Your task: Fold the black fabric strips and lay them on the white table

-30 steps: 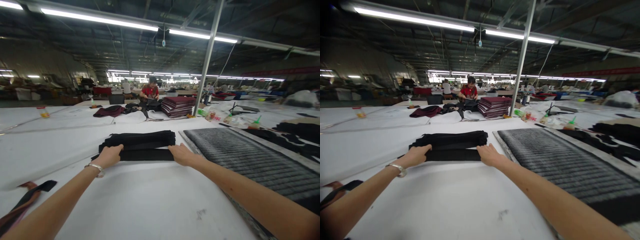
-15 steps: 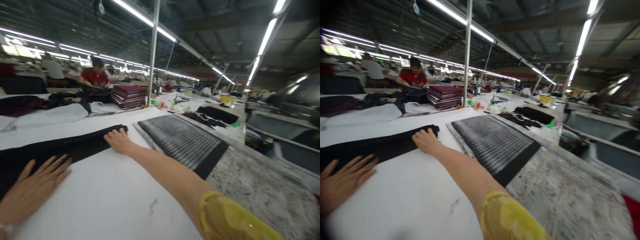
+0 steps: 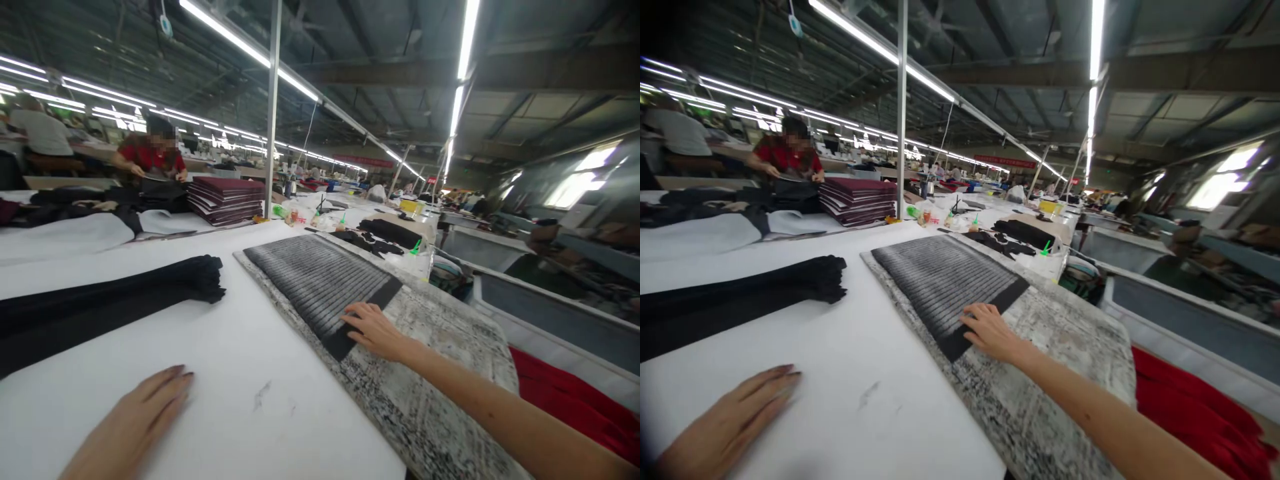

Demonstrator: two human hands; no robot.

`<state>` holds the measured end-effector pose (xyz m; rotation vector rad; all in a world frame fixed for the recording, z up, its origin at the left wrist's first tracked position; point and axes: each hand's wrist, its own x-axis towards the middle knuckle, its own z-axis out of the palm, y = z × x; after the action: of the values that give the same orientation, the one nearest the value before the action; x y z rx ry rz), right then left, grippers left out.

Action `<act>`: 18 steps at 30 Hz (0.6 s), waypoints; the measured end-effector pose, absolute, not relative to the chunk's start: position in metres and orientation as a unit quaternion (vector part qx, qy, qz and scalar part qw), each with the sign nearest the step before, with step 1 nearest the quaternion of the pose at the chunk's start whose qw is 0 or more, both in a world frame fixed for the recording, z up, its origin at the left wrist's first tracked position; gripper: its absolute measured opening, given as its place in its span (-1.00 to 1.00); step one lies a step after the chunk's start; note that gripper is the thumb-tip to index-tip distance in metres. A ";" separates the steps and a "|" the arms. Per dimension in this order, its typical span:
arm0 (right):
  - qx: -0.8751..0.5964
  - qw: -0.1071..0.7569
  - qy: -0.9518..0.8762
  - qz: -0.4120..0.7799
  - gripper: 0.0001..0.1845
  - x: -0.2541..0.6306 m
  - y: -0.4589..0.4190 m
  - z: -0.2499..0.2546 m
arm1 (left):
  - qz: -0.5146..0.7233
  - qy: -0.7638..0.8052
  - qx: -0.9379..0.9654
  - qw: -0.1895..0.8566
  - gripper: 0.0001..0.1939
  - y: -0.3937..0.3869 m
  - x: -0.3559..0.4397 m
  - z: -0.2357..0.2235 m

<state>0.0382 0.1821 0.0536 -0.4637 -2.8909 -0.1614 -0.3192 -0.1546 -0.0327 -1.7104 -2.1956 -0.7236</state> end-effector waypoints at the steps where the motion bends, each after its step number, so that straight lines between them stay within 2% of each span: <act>1: -0.160 0.097 -0.981 -0.056 -0.61 0.050 0.182 0.047 | -0.243 -0.752 -0.604 0.098 -0.63 -0.144 -0.297 -0.028; 4: -0.159 0.107 -0.981 -0.038 -0.60 0.060 0.176 0.037 | -0.252 -0.759 -0.601 0.004 -0.63 -0.112 -0.234 -0.006; 9: -0.149 0.142 -0.979 -0.007 -0.85 0.064 0.175 0.044 | -0.324 -0.708 -0.612 -0.138 -0.64 -0.070 -0.150 0.032; 13: -0.129 0.176 -0.976 0.012 -0.84 0.087 0.161 0.052 | -0.420 -0.707 -0.507 -0.258 -0.63 -0.050 -0.104 0.036; 16: -0.096 0.230 -0.967 0.049 -0.83 0.096 0.125 0.055 | -0.499 -0.692 -0.423 -0.306 -0.40 -0.046 -0.079 0.039; 17: -0.080 0.244 -0.964 0.066 -0.83 0.096 0.110 0.056 | -0.520 -0.681 -0.411 -0.312 -0.40 -0.047 -0.072 0.042; 18: -0.063 0.252 -0.962 0.084 -0.84 0.094 0.095 0.057 | -0.535 -0.671 -0.403 -0.318 -0.48 -0.052 -0.067 0.046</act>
<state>0.0941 0.0946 0.0572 -0.1702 -2.6164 0.2287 -0.0669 -0.0516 0.0464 -1.6100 -2.6820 -2.1390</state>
